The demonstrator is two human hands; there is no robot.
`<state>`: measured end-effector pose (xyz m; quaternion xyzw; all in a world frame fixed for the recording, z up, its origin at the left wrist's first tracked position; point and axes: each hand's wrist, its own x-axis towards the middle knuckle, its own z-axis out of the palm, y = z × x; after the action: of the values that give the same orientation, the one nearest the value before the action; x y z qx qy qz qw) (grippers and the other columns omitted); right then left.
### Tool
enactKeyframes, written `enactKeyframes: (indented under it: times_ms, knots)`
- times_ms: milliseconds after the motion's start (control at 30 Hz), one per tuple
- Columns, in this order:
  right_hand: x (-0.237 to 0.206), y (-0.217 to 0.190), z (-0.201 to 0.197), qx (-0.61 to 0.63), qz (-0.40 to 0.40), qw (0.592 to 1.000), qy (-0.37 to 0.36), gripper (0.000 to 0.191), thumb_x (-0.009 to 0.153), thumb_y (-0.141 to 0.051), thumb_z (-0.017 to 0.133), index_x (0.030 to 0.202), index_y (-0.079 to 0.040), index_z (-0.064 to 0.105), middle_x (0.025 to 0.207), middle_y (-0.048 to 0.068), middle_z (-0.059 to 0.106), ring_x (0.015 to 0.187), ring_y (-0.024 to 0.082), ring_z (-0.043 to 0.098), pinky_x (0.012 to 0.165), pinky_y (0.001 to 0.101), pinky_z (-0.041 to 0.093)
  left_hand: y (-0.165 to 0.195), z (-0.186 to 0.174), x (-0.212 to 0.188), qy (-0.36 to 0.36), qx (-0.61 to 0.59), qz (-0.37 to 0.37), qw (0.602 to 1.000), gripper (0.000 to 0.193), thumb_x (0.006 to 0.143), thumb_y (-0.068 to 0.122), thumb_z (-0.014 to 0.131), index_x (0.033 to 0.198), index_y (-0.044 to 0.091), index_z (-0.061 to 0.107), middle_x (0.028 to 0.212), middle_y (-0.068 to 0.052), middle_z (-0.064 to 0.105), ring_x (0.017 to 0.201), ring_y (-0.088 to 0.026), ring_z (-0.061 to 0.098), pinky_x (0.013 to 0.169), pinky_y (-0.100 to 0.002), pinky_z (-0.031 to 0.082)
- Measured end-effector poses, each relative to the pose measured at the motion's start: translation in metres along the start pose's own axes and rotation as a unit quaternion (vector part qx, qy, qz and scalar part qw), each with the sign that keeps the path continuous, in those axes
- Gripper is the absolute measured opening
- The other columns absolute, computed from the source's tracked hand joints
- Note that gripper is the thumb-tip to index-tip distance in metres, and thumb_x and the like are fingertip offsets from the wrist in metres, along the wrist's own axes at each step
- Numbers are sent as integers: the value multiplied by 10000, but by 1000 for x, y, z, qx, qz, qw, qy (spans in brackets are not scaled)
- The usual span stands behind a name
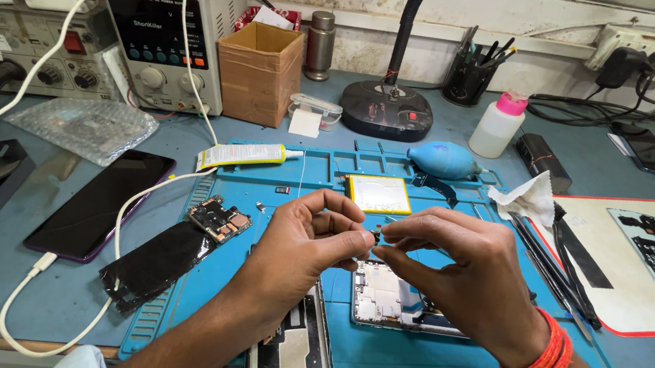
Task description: The person repairs a disassembled smartphone at a workbench. They hold the phone frame, use tweezers and a pry tool to work on internal components, handle small parts and a battery, then apply adhesive from a glue tube to the phone frame and press parts into place.
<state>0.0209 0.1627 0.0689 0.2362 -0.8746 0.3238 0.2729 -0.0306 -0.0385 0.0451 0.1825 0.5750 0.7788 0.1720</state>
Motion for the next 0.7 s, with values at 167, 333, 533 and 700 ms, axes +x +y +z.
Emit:
enactKeyframes:
  times_ms: [167,333,533,700]
  knots:
    - [0,0,-2,12,-32,999,-26,185,789,-76,831,964,-73,770,925,23,784,798,106,803,641,245,623,-1,0,2,2,50,7,999,238,829,77,764,1020,7,641,837,-62,713,781,-123,689,750,-298,584]
    - [2,0,-1,9,-31,999,-30,201,775,-100,846,960,-76,770,916,21,785,772,104,804,613,248,618,-1,0,3,-3,59,7,998,300,811,75,754,1069,4,617,838,-70,718,788,-122,699,732,-290,596]
    - [2,0,-3,18,-8,999,-47,201,769,-110,852,960,-89,789,899,17,790,761,96,812,585,246,617,1,-2,3,-16,65,-13,998,342,804,81,750,1098,-4,599,841,-81,716,790,-135,710,718,-300,603]
    - [1,1,-4,27,-18,998,-56,177,784,-104,842,951,-87,787,870,13,790,747,92,808,595,243,617,-2,-3,3,-29,67,-15,997,354,817,87,750,1118,-6,588,849,-90,720,792,-139,708,719,-289,595]
